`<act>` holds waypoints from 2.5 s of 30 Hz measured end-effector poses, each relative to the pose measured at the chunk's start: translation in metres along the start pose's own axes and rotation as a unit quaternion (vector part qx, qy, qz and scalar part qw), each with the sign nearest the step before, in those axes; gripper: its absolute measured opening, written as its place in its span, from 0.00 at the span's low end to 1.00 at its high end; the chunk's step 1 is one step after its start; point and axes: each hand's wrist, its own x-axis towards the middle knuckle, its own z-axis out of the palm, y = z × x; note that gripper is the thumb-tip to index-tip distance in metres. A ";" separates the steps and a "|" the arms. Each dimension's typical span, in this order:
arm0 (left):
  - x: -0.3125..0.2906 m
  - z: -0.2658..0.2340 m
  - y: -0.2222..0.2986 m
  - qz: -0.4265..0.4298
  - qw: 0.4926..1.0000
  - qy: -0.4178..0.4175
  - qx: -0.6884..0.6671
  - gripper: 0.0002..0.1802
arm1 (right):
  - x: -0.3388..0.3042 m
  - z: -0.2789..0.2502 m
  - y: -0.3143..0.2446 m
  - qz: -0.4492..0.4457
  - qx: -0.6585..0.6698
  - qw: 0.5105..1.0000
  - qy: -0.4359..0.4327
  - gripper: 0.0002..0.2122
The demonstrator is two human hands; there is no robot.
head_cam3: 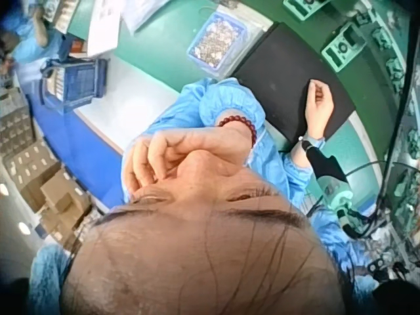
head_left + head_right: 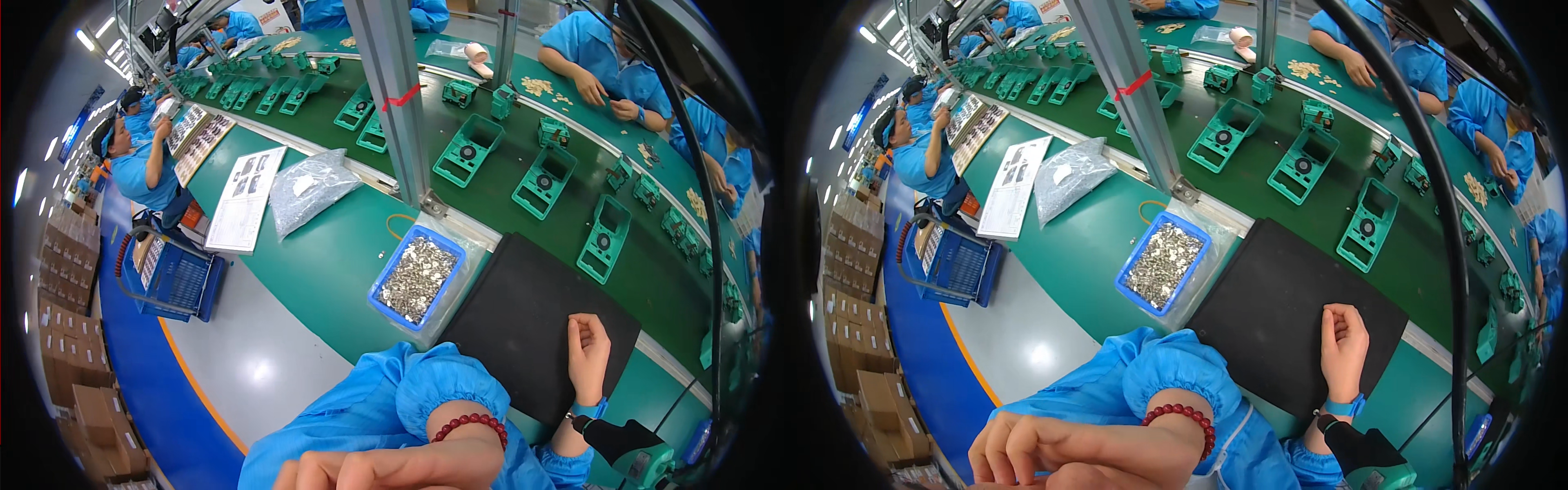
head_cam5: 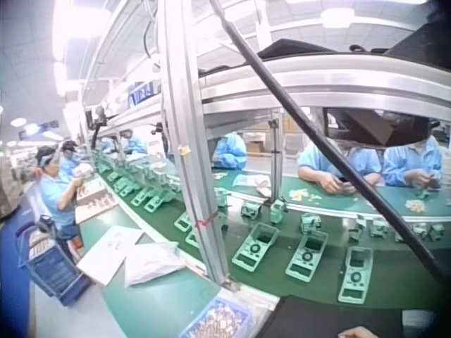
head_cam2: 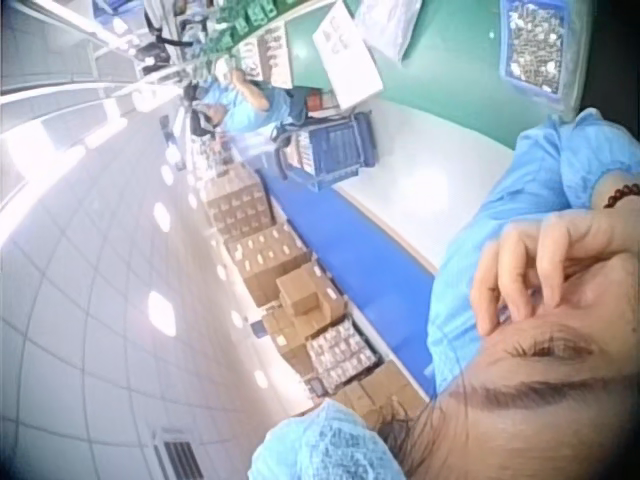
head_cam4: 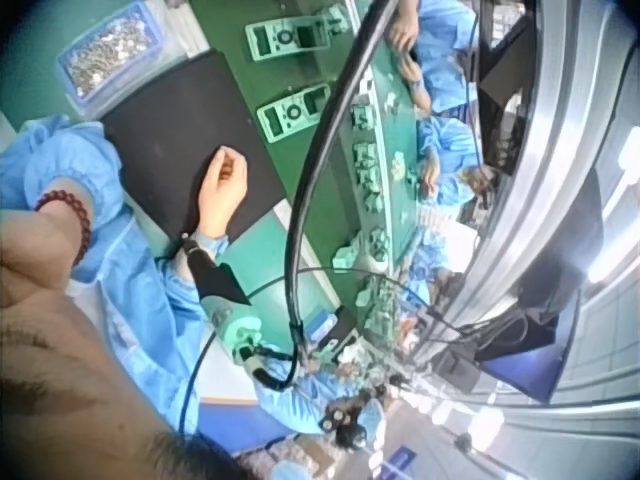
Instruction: The person assembles an electronic device by securing small metal components to an electronic housing with screws, using an electric screwdriver.
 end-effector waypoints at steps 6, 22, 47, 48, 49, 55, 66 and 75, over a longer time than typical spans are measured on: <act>0.013 -0.004 0.015 -0.120 0.989 -0.085 0.030 0.16 | 0.002 -0.008 0.004 -0.006 0.001 1.000 0.014 0.03; 0.011 0.010 -0.018 -0.068 0.996 -0.064 0.000 0.17 | 0.004 -0.011 0.000 -0.004 -0.005 1.000 0.016 0.03; -0.001 -0.013 0.023 -0.074 0.993 -0.088 0.025 0.20 | 0.005 -0.005 0.005 0.000 -0.009 1.000 0.009 0.03; -0.002 -0.011 0.020 -0.071 0.993 -0.087 0.033 0.20 | 0.006 -0.008 0.004 -0.002 -0.008 1.000 0.012 0.03; -0.004 -0.010 0.019 -0.073 0.993 -0.086 0.032 0.20 | 0.006 -0.008 0.006 0.000 -0.008 1.000 0.014 0.03; 0.004 -0.008 0.015 -0.076 0.992 -0.096 0.012 0.20 | 0.006 -0.002 0.008 -0.012 -0.011 1.000 0.014 0.03; 0.002 -0.006 -0.006 -0.311 0.945 0.069 -0.071 0.21 | -0.004 -0.014 0.017 -0.021 -0.023 0.999 0.021 0.03; 0.013 -0.020 -0.041 -0.315 0.918 -0.134 0.200 0.21 | 0.000 -0.012 0.021 -0.003 -0.013 1.000 0.016 0.06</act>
